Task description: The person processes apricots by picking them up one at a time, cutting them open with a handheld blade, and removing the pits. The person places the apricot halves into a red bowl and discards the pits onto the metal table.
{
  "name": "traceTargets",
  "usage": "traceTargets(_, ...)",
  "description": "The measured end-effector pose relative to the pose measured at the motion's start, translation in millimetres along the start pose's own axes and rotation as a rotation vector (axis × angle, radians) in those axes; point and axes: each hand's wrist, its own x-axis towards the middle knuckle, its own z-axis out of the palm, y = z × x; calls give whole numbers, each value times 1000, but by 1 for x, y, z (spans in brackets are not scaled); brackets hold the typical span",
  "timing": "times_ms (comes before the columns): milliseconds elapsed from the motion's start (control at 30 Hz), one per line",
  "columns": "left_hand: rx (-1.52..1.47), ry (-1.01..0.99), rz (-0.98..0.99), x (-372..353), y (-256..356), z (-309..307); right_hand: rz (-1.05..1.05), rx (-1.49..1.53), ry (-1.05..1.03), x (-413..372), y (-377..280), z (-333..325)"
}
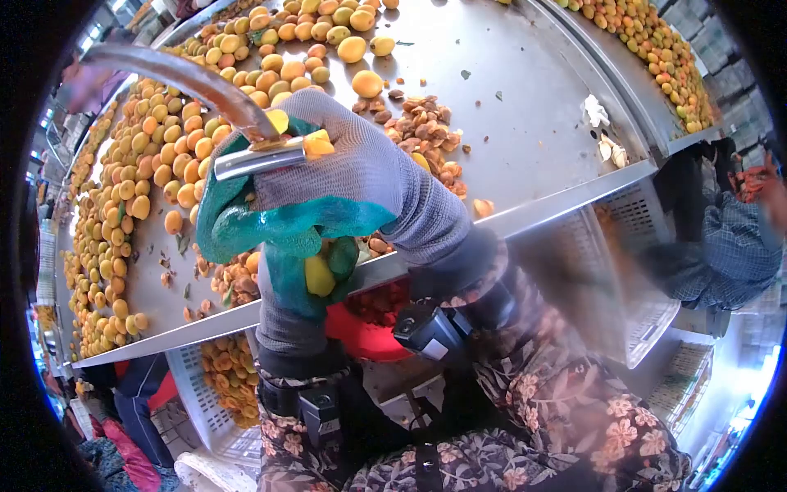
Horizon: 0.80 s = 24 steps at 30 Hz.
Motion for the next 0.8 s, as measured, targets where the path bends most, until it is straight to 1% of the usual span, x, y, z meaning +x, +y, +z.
traceTargets(233, 682, -99, 452, -2, -17, -7, 278, 187, 135, -17, -8, 8)
traceTargets(267, 228, -141, 11, -9, -21, -9, 294, 220, 156, -13, -7, 10)
traceTargets(300, 242, -140, 31, -11, -20, -8, 302, 251, 179, -6, -6, 11)
traceTargets(367, -783, -40, -214, -11, -13, 0, 310, 312, 233, 7, -6, 13)
traceTargets(400, -31, 121, 91, -10, -10, 7, 319, 346, 261, 12, -6, 16)
traceTargets(433, 16, 143, 104, -9, -10, 7, 300, 353, 262, 14, -5, 14)
traceTargets(500, -863, 163, -185, -7, -9, 3, 329, 717, 453, 16, -8, 5)
traceTargets(533, -855, 162, -180, -6, -11, 4, 331, 554, 477, 13, -14, 6)
traceTargets(567, -475, 189, 55, -6, -14, 6, 325, 560, 479, 11, -18, 10)
traceTargets(600, -92, 204, 281, -5, -15, 7, 397, 577, 495, 11, -25, 16)
traceTargets(633, -88, 194, 282, -4, -16, 9, 469, 592, 514, 11, -31, 21)
traceTargets(667, -37, 204, 312, -4, -16, 10, 510, 587, 583, 14, -34, 29)
traceTargets(700, 11, 215, 342, -3, -16, 12, 565, 450, 558, 12, -35, 29)
traceTargets(733, -30, 190, 279, -5, -16, 12, 462, 164, 428, 6, -33, 26)
traceTargets(767, -32, 184, 284, -6, -12, 10, 352, -117, 293, 2, -30, 21)
traceTargets(800, -224, 147, 129, -6, -1, 7, 348, -115, 295, 5, -36, 13)
